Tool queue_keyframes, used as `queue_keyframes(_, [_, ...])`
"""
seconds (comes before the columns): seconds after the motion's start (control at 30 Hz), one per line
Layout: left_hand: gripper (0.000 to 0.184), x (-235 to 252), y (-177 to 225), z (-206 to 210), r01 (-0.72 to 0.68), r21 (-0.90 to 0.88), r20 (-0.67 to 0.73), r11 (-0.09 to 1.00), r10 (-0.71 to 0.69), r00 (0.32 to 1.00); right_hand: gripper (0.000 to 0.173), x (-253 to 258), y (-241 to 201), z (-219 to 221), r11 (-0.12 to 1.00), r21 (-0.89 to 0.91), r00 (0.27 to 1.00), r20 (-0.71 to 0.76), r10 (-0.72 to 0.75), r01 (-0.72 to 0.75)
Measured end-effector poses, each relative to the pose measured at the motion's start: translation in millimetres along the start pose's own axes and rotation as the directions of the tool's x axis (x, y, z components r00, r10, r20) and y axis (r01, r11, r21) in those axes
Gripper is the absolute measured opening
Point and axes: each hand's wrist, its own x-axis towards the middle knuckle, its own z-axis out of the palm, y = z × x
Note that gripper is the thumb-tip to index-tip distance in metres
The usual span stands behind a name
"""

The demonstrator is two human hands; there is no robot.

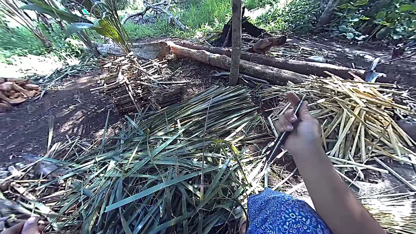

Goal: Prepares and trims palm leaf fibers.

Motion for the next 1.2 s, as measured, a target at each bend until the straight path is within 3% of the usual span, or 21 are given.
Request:
queue_keyframes(0.03, [0.047, -10, 17, 0, -0.036, 0.001, 0.039, 0.999, 0.036, 0.999, 0.055, -1, 3, 3, 0.999, -0.019, 1.0, -0.014, 0.027, -0.027])
queue_keyframes(0.1, [0.048, -35, 61, 8, -0.266, -0.074, 0.123, 0.961, 0.274, 0.954, 0.051, -14, 16, 15, 0.978, -0.135, 0.982, 0.08, 0.17, -0.159])
queue_keyframes(0.17, [0.043, -65, 115, 21, -0.484, -0.196, 0.209, 0.853, 0.518, 0.83, 0.042, -36, 29, 32, 0.909, -0.307, 0.883, 0.286, 0.372, -0.284])
queue_keyframes(0.23, [0.036, -99, 167, 33, -0.604, -0.291, 0.292, 0.742, 0.67, 0.682, 0.051, -57, 39, 52, 0.838, -0.446, 0.739, 0.44, 0.51, -0.313])
queue_keyframes(0.3, [0.03, -130, 202, 45, -0.678, -0.382, 0.331, 0.628, 0.778, 0.534, 0.065, -76, 47, 67, 0.82, -0.503, 0.624, 0.556, 0.549, -0.274])
queue_keyframes(0.37, [0.026, -158, 220, 58, -0.729, -0.448, 0.315, 0.517, 0.855, 0.413, 0.064, -89, 51, 75, 0.839, -0.507, 0.565, 0.642, 0.519, -0.195])
queue_keyframes(0.43, [0.025, -175, 225, 70, -0.742, -0.488, 0.301, 0.459, 0.887, 0.351, 0.043, -97, 52, 77, 0.867, -0.487, 0.593, 0.67, 0.447, -0.104])
queue_keyframes(0.5, [0.027, -183, 219, 84, -0.758, -0.49, 0.286, 0.43, 0.901, 0.326, 0.016, -100, 51, 77, 0.898, -0.44, 0.676, 0.663, 0.322, 0.003])
queue_keyframes(0.53, [0.027, -183, 214, 89, -0.772, -0.474, 0.284, 0.422, 0.904, 0.32, 0.011, -98, 50, 76, 0.909, -0.413, 0.715, 0.652, 0.252, 0.056])
queue_keyframes(0.63, [0.024, -165, 197, 101, -0.817, -0.381, 0.333, 0.433, 0.888, 0.316, 0.01, -82, 34, 72, 0.929, -0.313, 0.795, 0.606, 0.038, 0.195])
queue_keyframes(0.73, [0.019, -135, 181, 108, -0.787, -0.273, 0.548, 0.553, 0.762, 0.345, 0.013, -70, 8, 66, 0.929, -0.24, 0.857, 0.498, -0.131, 0.281])
queue_keyframes(0.8, [0.022, -121, 178, 114, -0.722, -0.239, 0.625, 0.649, 0.672, 0.397, 0.014, -68, 0, 65, 0.951, -0.192, 0.879, 0.458, -0.132, 0.243])
queue_keyframes(0.87, [0.023, -116, 182, 113, -0.604, -0.289, 0.571, 0.743, 0.64, 0.514, 0.02, -67, 4, 64, 0.983, -0.173, 0.86, 0.508, 0.043, 0.053])
queue_keyframes(0.93, [0.021, -120, 192, 109, -0.397, -0.431, 0.485, 0.81, 0.579, 0.655, 0.038, -69, 15, 65, 0.944, -0.237, 0.751, 0.574, 0.326, -0.229])
queue_keyframes(1.0, [0.015, -128, 206, 102, -0.187, -0.612, 0.411, 0.768, 0.511, 0.755, 0.053, -75, 31, 74, 0.82, -0.365, 0.593, 0.567, 0.571, -0.44])
queue_keyframes(1.1, [0.009, -144, 223, 89, -0.07, -0.751, 0.349, 0.656, 0.485, 0.802, 0.051, -85, 58, 79, 0.633, -0.515, 0.358, 0.537, 0.764, -0.577])
queue_keyframes(1.2, [0.011, -160, 234, 80, 0.02, -0.864, 0.3, 0.503, 0.481, 0.824, 0.045, -92, 72, 84, 0.542, -0.553, 0.265, 0.502, 0.823, -0.633])
